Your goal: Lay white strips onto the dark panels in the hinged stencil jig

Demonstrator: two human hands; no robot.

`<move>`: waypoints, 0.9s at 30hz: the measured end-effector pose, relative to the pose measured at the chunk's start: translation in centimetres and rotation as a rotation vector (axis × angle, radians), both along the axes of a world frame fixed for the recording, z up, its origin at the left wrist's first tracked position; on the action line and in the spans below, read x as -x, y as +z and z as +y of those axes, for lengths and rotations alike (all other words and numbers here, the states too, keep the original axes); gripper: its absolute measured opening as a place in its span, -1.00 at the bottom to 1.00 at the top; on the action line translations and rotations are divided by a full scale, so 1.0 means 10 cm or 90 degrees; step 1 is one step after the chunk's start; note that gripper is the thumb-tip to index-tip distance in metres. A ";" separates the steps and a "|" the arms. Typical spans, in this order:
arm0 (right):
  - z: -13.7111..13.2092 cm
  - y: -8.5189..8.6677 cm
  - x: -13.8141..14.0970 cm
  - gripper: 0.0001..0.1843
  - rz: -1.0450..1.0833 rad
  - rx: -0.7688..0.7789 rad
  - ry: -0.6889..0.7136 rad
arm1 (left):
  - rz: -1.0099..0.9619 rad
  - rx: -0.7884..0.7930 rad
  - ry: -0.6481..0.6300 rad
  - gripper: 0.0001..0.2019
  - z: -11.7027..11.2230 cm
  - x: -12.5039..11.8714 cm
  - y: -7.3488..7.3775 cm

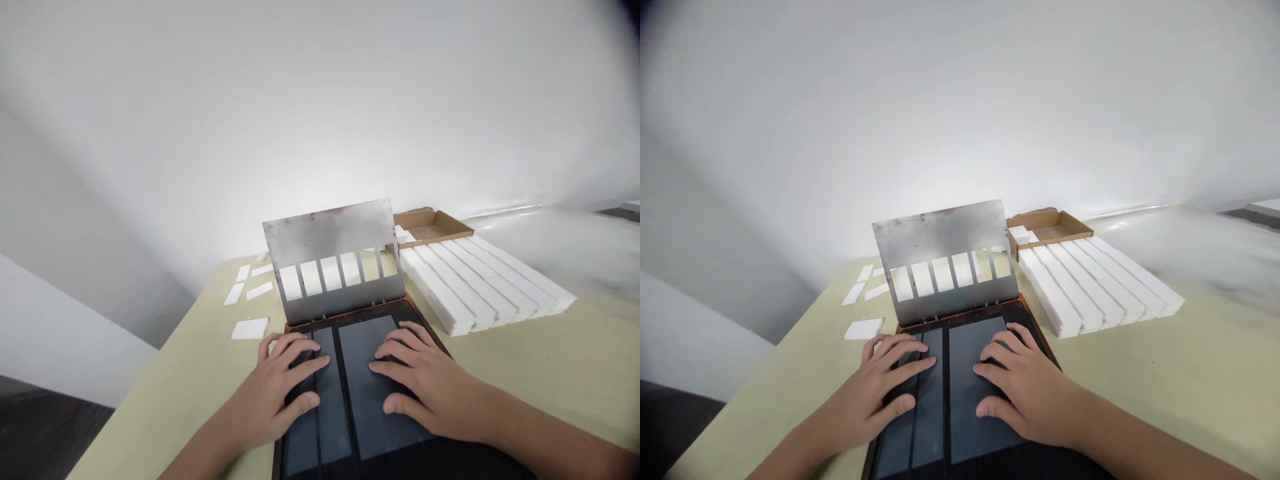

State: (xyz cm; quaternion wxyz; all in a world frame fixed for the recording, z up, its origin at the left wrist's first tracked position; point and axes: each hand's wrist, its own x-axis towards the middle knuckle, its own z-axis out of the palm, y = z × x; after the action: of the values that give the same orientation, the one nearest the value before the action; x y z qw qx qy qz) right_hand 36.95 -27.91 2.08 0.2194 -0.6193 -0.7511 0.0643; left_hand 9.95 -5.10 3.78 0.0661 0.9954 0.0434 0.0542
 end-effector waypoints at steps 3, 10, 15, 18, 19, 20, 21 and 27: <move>-0.01 0.00 0.00 -0.49 -0.010 0.000 0.008 | -0.008 -0.002 -0.001 -0.52 0.01 0.00 0.00; 0.00 0.05 0.02 -0.50 0.006 0.000 0.022 | -0.003 -0.006 -0.067 -0.35 -0.06 0.03 0.05; 0.02 0.06 0.01 -0.66 0.012 -0.049 0.022 | 0.096 -0.011 -0.161 -0.21 -0.30 -0.03 0.14; 0.03 0.03 0.00 -0.66 0.001 -0.044 0.032 | 0.124 0.016 -0.192 -0.23 -0.40 -0.07 0.18; 0.03 0.03 0.00 -0.64 0.000 -0.035 0.034 | 0.122 0.027 -0.195 -0.24 -0.42 -0.08 0.19; 0.03 0.02 0.00 -0.62 0.001 -0.024 0.036 | 0.120 0.037 -0.196 -0.25 -0.43 -0.09 0.20; 0.03 0.02 0.00 -0.61 0.004 -0.012 0.036 | 0.117 0.046 -0.195 -0.25 -0.43 -0.09 0.19; 0.03 -0.01 -0.03 -0.57 0.023 0.021 0.032 | 0.149 0.070 -0.163 -0.23 -0.41 -0.08 0.15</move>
State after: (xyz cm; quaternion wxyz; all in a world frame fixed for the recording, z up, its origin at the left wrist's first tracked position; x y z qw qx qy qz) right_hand 37.21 -27.65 1.94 0.2213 -0.6026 -0.7610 0.0934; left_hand 10.70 -9.18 5.25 0.1212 0.9871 -0.0737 -0.0736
